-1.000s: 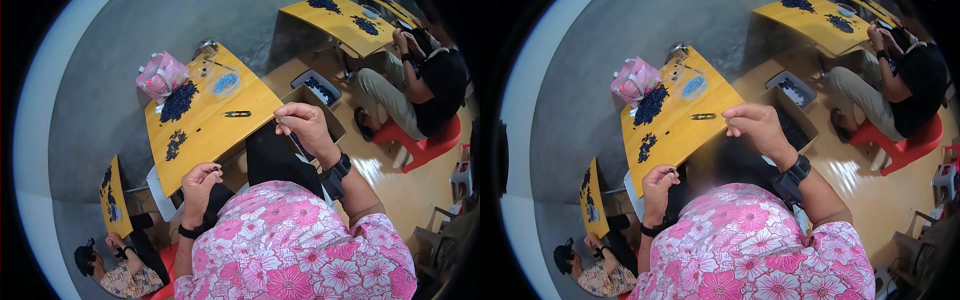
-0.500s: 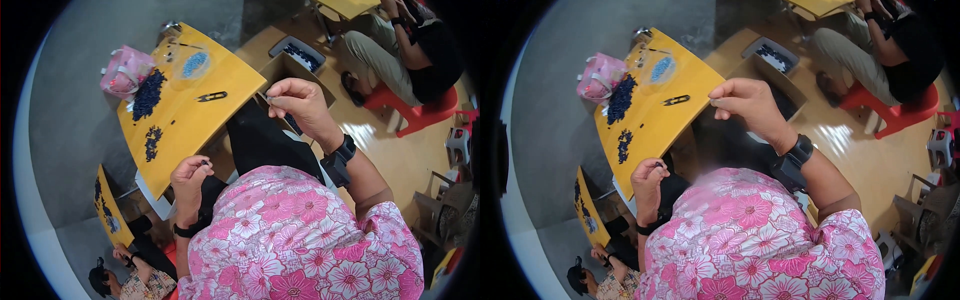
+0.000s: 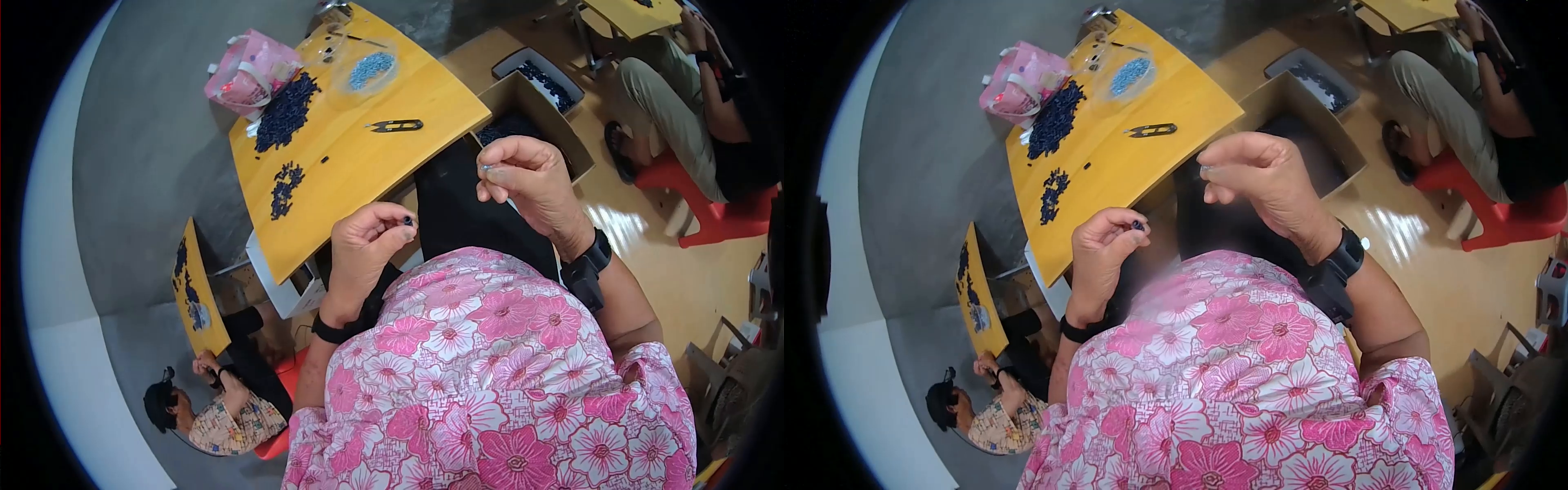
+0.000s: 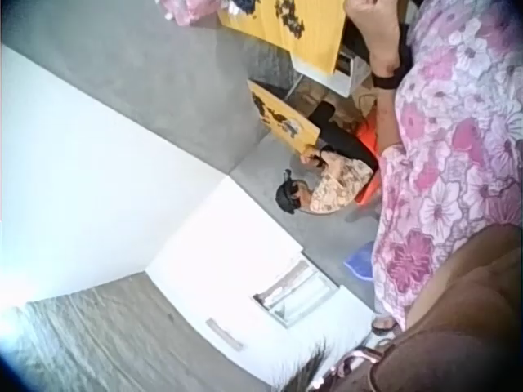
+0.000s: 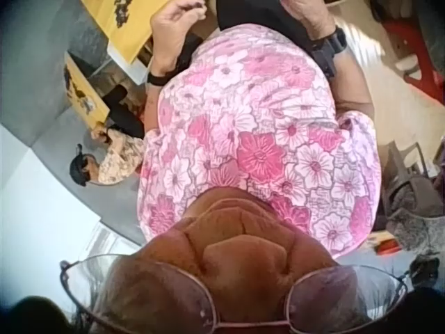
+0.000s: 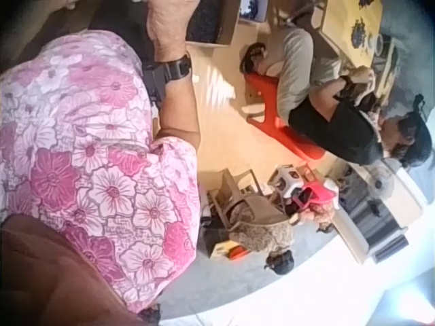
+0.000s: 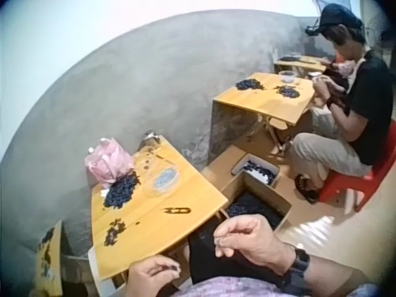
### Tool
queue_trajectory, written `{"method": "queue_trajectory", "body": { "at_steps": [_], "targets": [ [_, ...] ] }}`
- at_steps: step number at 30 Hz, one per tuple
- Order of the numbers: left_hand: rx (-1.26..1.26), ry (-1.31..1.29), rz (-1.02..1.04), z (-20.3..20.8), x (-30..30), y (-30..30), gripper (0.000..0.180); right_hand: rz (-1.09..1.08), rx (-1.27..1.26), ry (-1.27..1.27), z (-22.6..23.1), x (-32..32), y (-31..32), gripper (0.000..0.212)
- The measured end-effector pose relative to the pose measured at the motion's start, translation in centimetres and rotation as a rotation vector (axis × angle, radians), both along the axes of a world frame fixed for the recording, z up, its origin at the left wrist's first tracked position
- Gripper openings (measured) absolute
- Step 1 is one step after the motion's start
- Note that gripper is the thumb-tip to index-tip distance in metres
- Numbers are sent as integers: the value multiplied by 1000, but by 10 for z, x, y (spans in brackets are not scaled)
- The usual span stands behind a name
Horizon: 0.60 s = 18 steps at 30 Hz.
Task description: Assembling small black rubber or plastic industrial components by hand and using pliers.
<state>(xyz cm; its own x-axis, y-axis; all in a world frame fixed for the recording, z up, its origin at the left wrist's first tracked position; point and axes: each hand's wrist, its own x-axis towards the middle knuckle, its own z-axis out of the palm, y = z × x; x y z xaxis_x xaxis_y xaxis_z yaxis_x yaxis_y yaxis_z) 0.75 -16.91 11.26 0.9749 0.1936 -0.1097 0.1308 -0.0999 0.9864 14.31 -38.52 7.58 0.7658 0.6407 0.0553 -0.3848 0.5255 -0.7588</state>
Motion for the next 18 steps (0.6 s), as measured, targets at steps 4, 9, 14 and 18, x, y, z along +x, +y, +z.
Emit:
{"method": "queue_trajectory", "body": {
  "at_steps": [4,9,14,18],
  "targets": [
    [-64,-49,24,3,-10,-3,16,88,110,30,5,-7,10,15],
    [-81,-78,22,12,-21,-5,15,151,88,-26,16,-19,22,15],
    [-26,-144,27,14,-32,2,15,202,20,-186,30,-28,34,13],
    [-46,-201,21,11,-36,6,15,169,-52,-321,40,-32,41,12]
  ]
}}
